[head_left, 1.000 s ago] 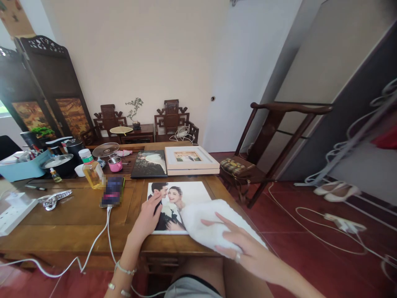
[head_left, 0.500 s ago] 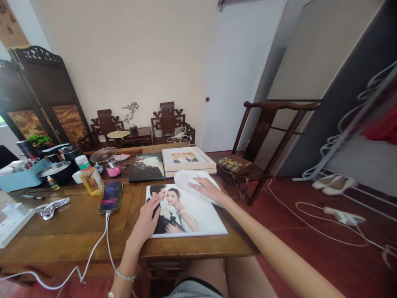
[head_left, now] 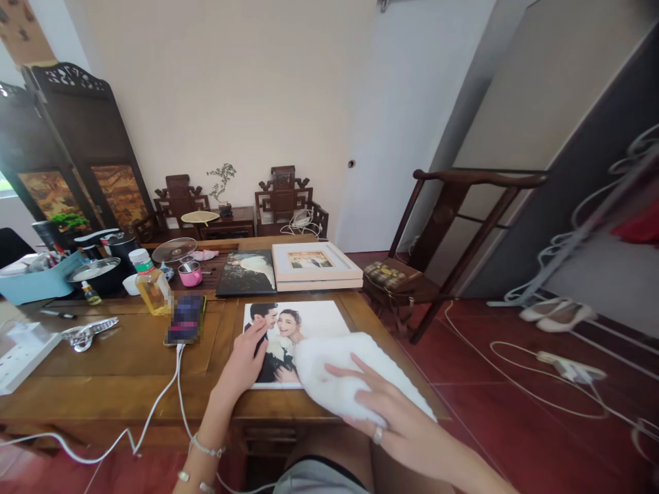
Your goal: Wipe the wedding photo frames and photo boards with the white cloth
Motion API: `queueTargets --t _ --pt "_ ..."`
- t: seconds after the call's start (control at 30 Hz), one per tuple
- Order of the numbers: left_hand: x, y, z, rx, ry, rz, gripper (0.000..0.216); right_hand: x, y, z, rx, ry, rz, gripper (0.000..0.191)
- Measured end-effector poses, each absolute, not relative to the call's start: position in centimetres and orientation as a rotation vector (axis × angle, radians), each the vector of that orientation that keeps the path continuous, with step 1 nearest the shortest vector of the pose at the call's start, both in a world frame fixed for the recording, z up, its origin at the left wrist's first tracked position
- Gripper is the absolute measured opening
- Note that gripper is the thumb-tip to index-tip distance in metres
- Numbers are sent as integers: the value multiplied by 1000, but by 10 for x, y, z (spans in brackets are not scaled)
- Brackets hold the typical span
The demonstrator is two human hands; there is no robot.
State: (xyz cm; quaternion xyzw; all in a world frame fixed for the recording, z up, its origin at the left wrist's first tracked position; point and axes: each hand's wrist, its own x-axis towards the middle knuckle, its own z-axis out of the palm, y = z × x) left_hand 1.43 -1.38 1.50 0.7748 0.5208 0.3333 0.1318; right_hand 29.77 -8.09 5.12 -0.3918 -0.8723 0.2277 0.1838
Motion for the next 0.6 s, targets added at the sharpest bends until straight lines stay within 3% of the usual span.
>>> queueTargets --t 0.17,0.37,0.6 --pt "13 -12 13 2255 1515 971 39 291 -19 43 -1217 -2386 683 34" --pt "12 -11 12 2266 1520 924 40 265 63 49 -1161 -2293 513 36" --pt "12 -11 10 2245 1516 944 40 262 26 47 -1127 -2333 448 26"
